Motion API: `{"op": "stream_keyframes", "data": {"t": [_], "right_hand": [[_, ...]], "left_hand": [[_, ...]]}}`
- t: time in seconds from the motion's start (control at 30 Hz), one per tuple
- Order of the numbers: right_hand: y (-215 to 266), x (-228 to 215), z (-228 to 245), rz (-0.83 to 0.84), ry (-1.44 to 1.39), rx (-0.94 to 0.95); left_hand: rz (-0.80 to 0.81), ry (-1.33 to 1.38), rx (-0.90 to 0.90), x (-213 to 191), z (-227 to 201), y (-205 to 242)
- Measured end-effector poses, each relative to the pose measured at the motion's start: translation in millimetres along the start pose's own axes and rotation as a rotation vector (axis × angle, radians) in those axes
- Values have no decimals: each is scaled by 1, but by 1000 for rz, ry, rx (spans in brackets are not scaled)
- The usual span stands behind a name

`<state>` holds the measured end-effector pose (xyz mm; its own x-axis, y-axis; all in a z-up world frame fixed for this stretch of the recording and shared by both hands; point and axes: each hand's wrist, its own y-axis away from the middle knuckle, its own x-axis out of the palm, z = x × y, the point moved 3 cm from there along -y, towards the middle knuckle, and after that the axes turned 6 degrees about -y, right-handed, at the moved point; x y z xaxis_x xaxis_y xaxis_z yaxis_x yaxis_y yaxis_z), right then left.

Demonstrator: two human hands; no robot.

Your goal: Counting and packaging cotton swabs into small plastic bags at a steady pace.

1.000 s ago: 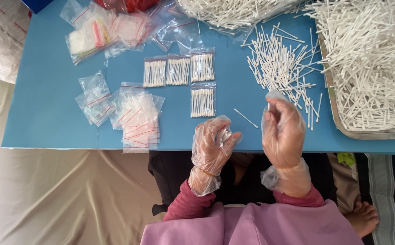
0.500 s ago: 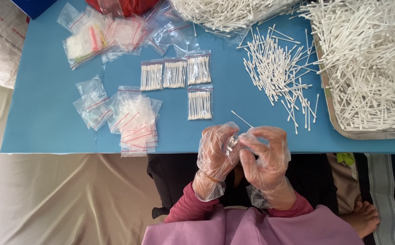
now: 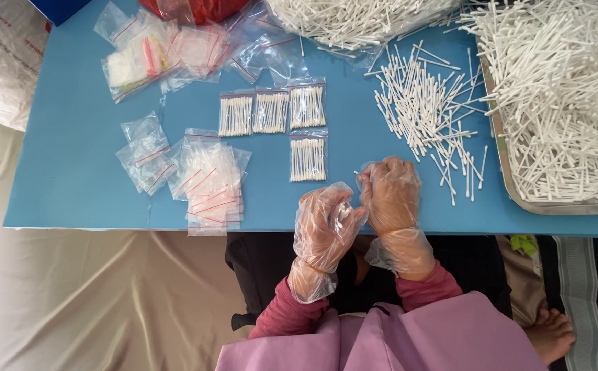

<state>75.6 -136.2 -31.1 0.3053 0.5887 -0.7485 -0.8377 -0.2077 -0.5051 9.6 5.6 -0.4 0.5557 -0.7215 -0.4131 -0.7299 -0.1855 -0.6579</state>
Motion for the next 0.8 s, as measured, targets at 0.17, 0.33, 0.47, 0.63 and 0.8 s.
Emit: {"op": "stream_keyframes", "data": {"t": [0.17,0.33,0.47,0.63,0.8], "right_hand": [[3,-3,-4,-47,-137,29],[2,-31,3,-237,-646,207],[9,-62,15,-536,-961,31],[15,-95,49,-614,-893,-193],[9,-86,64,-443,-732,-295]], "left_hand": [[6,-1,12,-8,-10,-11],[24,23,33,-5,-10,-11],[38,9,63,0,-12,-14],[88,11,73,2,-18,-16],[142,90,95,-9,-44,-29]]}}
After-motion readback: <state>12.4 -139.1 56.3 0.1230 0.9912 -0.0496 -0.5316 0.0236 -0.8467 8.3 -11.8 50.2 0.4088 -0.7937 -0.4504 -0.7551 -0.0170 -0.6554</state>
